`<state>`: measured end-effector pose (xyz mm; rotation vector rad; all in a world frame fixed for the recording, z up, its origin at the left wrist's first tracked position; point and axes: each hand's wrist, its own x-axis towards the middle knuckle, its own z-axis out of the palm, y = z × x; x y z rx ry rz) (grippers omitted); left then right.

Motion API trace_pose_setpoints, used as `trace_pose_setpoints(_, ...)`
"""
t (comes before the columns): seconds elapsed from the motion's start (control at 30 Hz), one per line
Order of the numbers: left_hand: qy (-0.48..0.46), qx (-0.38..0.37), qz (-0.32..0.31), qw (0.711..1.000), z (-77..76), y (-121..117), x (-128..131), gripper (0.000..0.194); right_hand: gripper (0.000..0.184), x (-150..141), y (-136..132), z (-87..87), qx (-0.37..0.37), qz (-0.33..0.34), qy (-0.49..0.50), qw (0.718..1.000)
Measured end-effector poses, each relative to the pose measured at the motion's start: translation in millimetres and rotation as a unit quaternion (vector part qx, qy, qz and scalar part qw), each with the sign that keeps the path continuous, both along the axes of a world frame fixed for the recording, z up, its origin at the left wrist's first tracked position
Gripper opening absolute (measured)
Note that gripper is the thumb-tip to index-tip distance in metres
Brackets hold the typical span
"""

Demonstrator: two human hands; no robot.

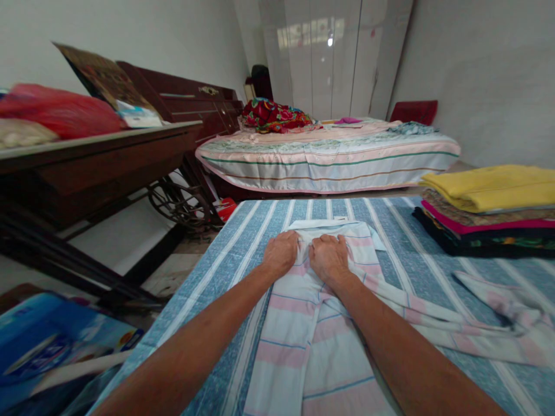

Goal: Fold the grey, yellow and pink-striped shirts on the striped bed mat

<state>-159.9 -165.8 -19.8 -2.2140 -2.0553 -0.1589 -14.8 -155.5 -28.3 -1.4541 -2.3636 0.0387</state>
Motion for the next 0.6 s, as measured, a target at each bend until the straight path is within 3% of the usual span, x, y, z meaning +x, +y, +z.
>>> trace_pose_setpoints(0.13, -0.012, 0.006, 0.009, 1.000, -6.4, 1, -2, 0.031, 0.031, -1, 1, 0.2, -0.005, -0.004, -0.003, 1.000)
trace_pose_setpoints(0.33, -0.018, 0.019, 0.009, 1.000, -4.4, 0, -5, 0.030, 0.031, 1, 3, 2.7, -0.028, -0.024, 0.018, 0.999)
trace_pose_setpoints(0.6, -0.044, 0.045, 0.014, 0.998, -6.6, -6, -2, 0.025, 0.030, -4, 13, 29.4, -0.064, -0.021, 0.012, 0.998)
